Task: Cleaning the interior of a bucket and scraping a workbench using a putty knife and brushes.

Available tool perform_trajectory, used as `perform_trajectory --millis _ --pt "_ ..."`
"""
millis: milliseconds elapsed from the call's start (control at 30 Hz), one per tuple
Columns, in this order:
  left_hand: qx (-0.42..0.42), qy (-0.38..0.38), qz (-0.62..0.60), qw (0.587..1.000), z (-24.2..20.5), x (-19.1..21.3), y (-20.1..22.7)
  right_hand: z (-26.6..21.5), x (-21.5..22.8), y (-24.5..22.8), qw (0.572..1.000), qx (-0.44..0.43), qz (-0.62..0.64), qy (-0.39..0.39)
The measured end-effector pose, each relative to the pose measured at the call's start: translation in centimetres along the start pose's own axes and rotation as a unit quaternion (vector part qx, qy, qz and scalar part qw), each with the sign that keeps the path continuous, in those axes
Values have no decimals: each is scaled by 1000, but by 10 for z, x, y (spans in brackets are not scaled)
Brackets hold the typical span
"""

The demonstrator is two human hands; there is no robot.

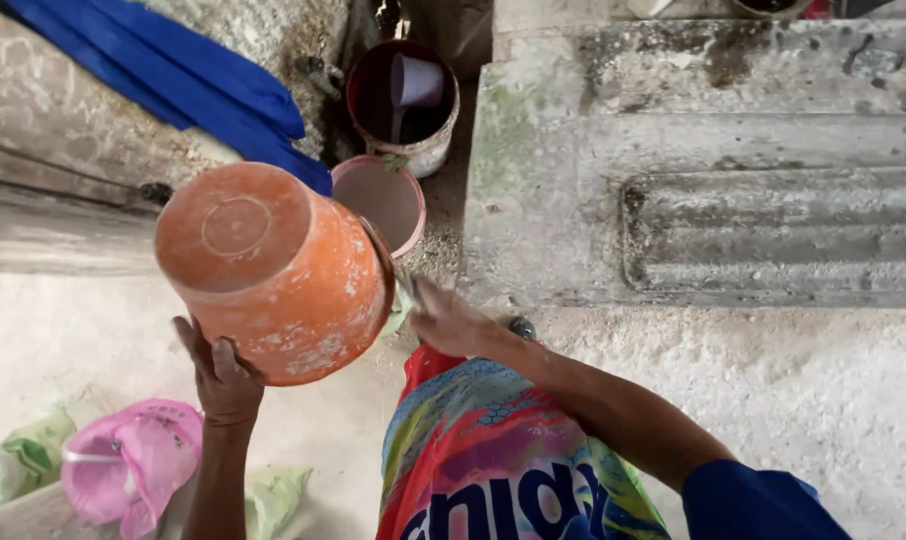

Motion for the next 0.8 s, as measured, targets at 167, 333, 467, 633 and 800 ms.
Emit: perform_trajectory --millis 167,333,467,633,800 --pt "65 75 -94 991 -37 5 -22 29 2 30 925 -142 125 331" --pt "212 44 -285 934 -26 -8 -45 43 9 -5 987 -18 111 114" --pt "17 76 -141 987 -45 -60 -35 31 -11 36 935 -46 -206 286" --pt "295 54 -344 890 66 -91 17 16 51 66 972 -56 66 219" --pt "499 -49 -478 721 134 -150 79 -28 176 218 899 -159 -46 407"
Point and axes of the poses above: each hand's wrist, its own z-axis towards the middle knuckle, its own x-axis out of the back of the hand, y = z × x, the point moved 6 cm from there along z, towards the middle knuckle, and after that the axes turned 10 degrees about -z, right-handed, at the moved point
